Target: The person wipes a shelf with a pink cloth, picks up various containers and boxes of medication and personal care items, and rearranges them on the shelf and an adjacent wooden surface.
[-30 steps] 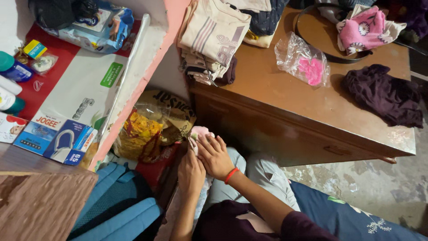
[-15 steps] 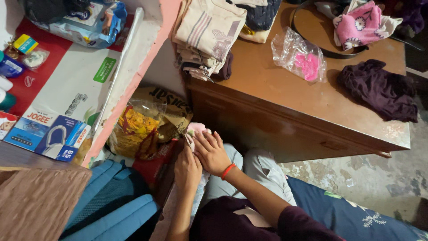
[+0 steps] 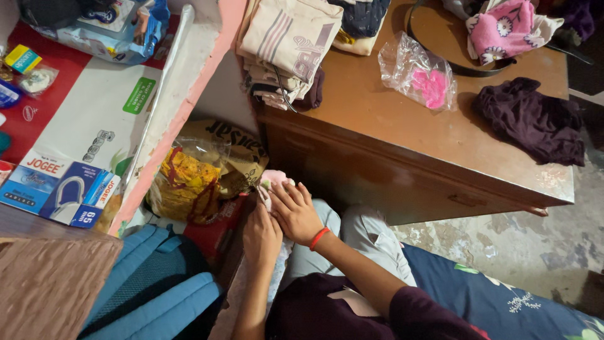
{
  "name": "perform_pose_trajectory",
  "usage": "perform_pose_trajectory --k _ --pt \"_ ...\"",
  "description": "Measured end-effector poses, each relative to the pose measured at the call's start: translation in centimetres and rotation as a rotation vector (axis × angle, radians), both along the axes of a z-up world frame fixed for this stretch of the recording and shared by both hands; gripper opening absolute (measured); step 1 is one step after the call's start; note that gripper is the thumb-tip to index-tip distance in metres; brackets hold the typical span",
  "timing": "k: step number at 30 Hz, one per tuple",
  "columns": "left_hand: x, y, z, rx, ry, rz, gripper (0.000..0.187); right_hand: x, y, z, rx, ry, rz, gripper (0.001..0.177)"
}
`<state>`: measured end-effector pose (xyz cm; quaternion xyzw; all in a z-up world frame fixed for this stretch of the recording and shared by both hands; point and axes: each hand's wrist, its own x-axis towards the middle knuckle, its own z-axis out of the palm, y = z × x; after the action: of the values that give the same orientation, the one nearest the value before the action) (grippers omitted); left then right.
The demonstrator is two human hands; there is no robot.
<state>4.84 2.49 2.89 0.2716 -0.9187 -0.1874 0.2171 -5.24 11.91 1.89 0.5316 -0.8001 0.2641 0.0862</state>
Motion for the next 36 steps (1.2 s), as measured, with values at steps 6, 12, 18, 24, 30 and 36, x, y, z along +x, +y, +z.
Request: perform_pose_trajectory --k 6,12,18,24,30,36 --pt "-0.1 -0.1 0.2 0.015 -0.028 0.006 0.056 0.0 -0.1 -0.1 0.005 0.011 -0.006 0.049" --pt "0.0 0.1 0.5 0.020 0.004 -0.001 0.057 0.0 -0.2 -0.3 0.006 0.013 -0.015 0.048" --pt "0.0 0.1 0.7 0.032 -0.035 0.006 0.058 -0.1 -0.2 -0.5 -0.004 -0.004 -0.010 0.048" --pt "0.0 0.1 0.6 0.031 0.002 -0.009 0.059 -0.1 -0.2 -0.5 -0.016 0.004 -0.011 0.048" --pt "0.0 -0.1 -0.1 0.006 0.034 -0.021 0.057 -0.1 -0.1 -0.4 -0.011 0.013 -0.001 0.050" --pt "0.0 -0.1 -0.3 0.011 0.011 -0.008 0.057 -0.1 -0.1 -0.5 -0.021 -0.009 0.004 0.049"
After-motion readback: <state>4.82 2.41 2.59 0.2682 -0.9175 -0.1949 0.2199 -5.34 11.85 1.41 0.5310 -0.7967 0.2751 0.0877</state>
